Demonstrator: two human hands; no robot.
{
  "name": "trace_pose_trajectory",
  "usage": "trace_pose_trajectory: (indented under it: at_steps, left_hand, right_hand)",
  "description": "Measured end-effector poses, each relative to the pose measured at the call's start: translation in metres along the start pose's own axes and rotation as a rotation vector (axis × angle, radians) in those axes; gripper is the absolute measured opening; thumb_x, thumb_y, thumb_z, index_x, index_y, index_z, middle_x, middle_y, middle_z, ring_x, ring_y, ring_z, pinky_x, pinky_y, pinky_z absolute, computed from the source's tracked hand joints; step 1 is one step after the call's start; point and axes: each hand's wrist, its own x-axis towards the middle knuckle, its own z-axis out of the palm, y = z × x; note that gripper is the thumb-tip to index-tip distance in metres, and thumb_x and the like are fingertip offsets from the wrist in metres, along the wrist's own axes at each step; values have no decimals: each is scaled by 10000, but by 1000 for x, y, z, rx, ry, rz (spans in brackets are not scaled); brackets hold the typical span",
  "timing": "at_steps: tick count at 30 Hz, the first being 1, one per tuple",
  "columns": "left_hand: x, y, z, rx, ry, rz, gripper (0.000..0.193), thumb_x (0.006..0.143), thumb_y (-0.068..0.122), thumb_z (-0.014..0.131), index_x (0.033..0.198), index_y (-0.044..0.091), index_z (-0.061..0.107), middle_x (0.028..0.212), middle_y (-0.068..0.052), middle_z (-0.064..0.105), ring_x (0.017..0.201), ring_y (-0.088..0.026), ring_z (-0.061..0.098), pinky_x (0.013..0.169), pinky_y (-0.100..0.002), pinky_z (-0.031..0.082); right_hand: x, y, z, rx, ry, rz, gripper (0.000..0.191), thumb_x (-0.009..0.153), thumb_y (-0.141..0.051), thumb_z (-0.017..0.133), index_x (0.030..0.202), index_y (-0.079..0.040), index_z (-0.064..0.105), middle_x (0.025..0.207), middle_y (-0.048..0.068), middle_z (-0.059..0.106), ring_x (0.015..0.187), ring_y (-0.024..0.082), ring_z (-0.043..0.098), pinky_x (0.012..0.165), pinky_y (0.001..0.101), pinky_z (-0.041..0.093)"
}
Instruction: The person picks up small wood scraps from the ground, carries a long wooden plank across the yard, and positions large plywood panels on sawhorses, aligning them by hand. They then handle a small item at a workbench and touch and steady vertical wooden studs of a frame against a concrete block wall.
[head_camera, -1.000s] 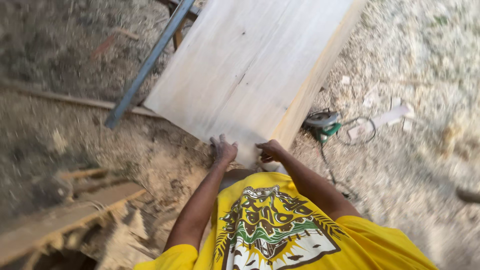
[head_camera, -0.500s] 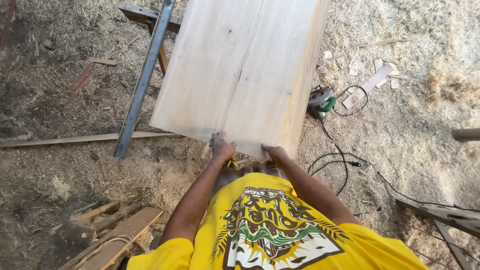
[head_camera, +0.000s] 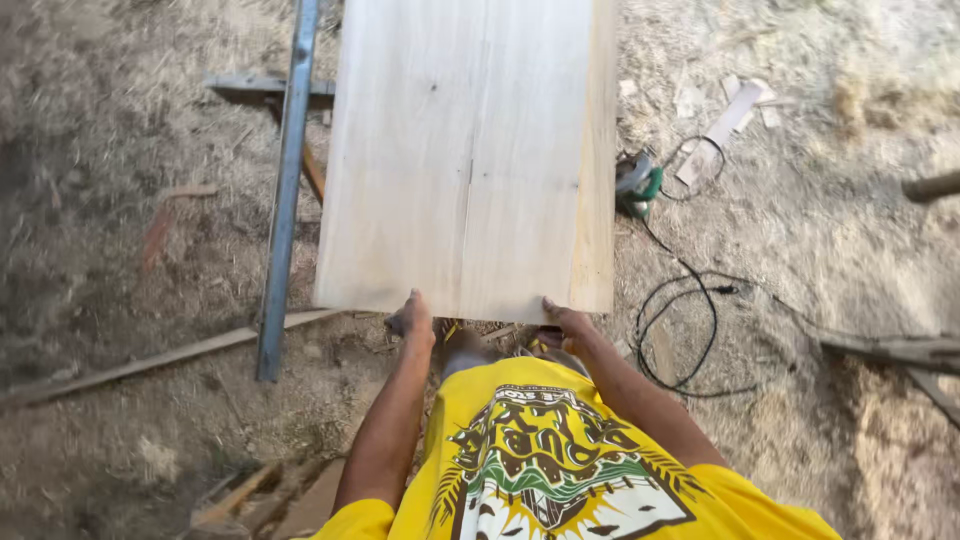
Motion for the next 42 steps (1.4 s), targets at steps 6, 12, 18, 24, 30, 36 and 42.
trace_pose_trajectory:
  at_steps: [6,12,18,24,30,36,42]
  left_hand:
    - [24,-9,-23,-202,-397,-217,541,1001,432,571,1326,2,622,1210,-144,680,1091,-316,683,866,-492,591]
    - [33,-31,-20,-397,-430,-340,544,968,389,677,1367,39,562,1274,-131,669,1148,-325,670,978,-522,556]
    - [36,-37,-20,-354,-454,-301,555,965,421,680,1367,51,580,1265,-118,678,1121,-305,682,963,-482,570]
    - [19,-40,-14,-334,-436,-252,523,988,419,658,1325,22,606,1223,-133,686,1048,-289,698,899,-440,600]
    - [-19,-54,16,-437,-466,-252,489,1010,378,649,1287,-22,599,1197,-164,677,1016,-289,713,883,-422,633]
    - [-53,-72,57,-511,-432,-231,442,987,338,670,1278,10,616,1172,-121,705,991,-269,721,812,-413,626]
    - [-75,-83,80,-473,-424,-212,442,998,363,656,1285,30,618,1156,-100,709,986,-260,722,832,-417,635]
  right_hand:
    - [1,1,13,283,-69,25,479,939,-368,720,1269,-41,600,1178,205,655,1080,399,669,860,503,638]
    - [9,18,16,325,55,-25,480,922,-382,738,1209,-8,645,1159,174,684,1061,362,689,872,503,644]
    - [10,24,9,355,-41,-75,408,926,-347,729,1146,-5,692,1133,169,715,1050,332,711,868,469,617]
    - [9,23,-5,326,-63,-95,418,963,-361,685,1157,8,669,1128,176,716,1037,312,710,888,466,650]
    - [17,10,-55,303,-8,-171,475,1032,-353,552,1319,25,526,1169,215,694,1078,362,712,925,517,624]
    - [33,-4,-110,279,-72,-195,474,1068,-332,503,1355,46,488,1218,238,677,1114,371,698,1007,530,578]
    - [43,-15,-142,247,-96,-188,468,1061,-338,502,1355,25,489,1223,222,672,1133,374,684,1013,535,568]
